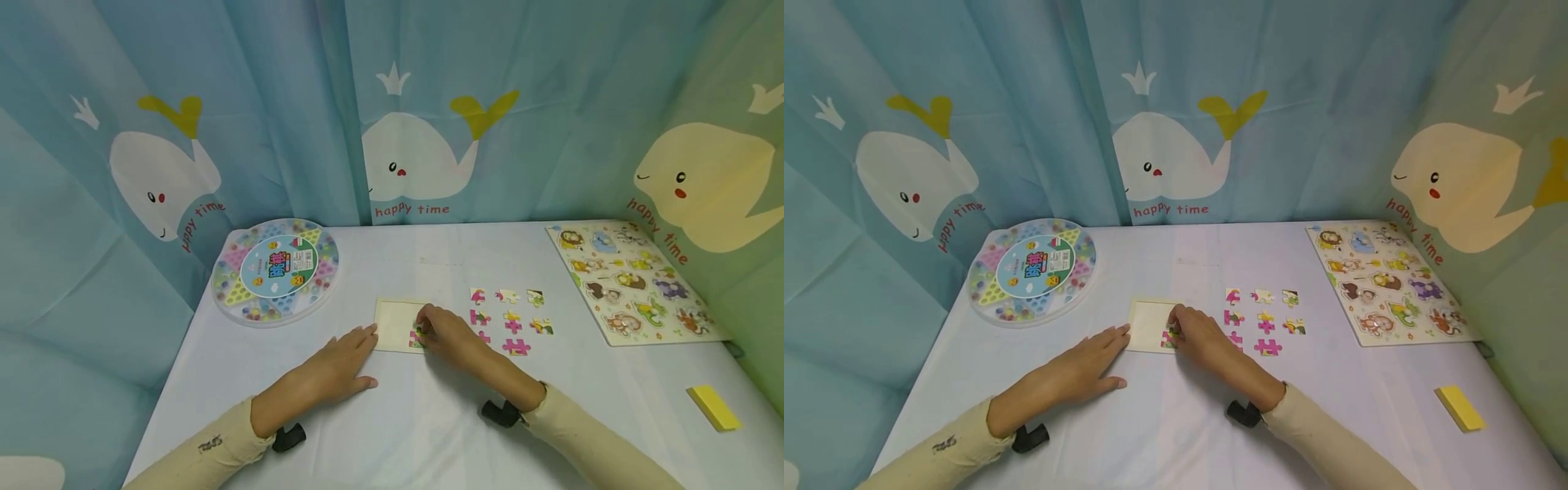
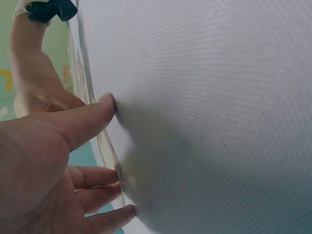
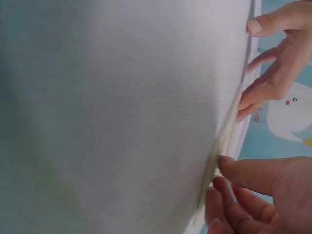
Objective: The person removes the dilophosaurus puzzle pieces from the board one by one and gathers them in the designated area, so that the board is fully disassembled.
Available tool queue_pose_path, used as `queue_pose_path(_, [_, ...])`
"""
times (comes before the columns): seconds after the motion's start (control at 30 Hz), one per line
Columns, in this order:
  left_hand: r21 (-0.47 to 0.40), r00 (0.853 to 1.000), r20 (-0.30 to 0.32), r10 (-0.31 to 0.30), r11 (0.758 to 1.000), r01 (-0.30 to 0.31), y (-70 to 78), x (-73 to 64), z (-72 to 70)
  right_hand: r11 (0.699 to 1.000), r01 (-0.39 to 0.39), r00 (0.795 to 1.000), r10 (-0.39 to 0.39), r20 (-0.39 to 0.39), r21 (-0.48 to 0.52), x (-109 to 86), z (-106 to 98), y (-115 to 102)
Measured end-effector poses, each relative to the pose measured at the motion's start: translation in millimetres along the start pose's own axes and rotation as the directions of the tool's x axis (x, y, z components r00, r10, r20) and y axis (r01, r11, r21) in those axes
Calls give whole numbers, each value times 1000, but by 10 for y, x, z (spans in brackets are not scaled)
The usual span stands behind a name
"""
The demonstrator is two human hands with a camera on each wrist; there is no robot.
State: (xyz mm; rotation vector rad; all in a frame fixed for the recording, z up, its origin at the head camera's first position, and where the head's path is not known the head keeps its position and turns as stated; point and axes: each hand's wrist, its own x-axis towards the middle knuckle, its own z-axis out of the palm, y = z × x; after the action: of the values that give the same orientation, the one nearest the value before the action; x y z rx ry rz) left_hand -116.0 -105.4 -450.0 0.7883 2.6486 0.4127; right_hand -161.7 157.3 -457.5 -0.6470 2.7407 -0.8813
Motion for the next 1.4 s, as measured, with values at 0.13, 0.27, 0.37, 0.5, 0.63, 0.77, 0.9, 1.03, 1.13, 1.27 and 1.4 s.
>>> queue_pose_path(0.13, [-2, 1000, 1, -1, 1000, 1, -2, -2, 6, 999, -17, 1000, 18, -16, 35, -13, 23, 29])
queue_pose_path(0.27, [0, 1000, -4, -1, 1000, 1, -8, -4, 14, 1000, -7, 1000, 7, -16, -12, -30, 34, 29])
queue_pose_path(0.37, [-4, 1000, -8, 3, 1000, -3, -6, -2, 14, 998, -1, 1000, 1, -4, -59, -38, 28, 10])
queue_pose_path(0.5, [-4, 1000, -6, 3, 1000, -3, -3, 2, 13, 997, -25, 1000, 26, 15, -72, -37, 12, -16])
queue_pose_path(0.63, [-1, 1000, -4, 3, 1000, -3, -3, 3, 13, 999, -31, 999, 31, 24, -31, -25, 5, -20])
queue_pose_path(0.77, [-4, 1000, -4, 2, 1000, -2, 3, -2, 5, 998, -14, 1000, 13, 5, 54, -23, 5, -5])
queue_pose_path(0.9, [-6, 1000, -3, 0, 1000, 0, 9, -10, -2, 993, 15, 999, -12, -32, 120, -49, -49, 32])
queue_pose_path(1.03, [-4, 1000, 0, 1, 1000, -1, 13, -13, -3, 990, 42, 996, -31, -81, 137, -117, -212, 86])
queue_pose_path(1.13, [-1, 1000, 0, 8, 1000, -8, 6, -12, 2, 990, 45, 993, -30, -113, 131, -216, -398, 157])
queue_pose_path(1.27, [-6, 1000, 0, 13, 1000, -13, -4, -16, 5, 994, 25, 990, -9, -142, 110, -407, -678, 315])
queue_pose_path(1.4, [-5, 1000, 0, 16, 1000, -16, -11, -21, 6, 997, -16, 992, 25, -125, 69, -644, -967, 539])
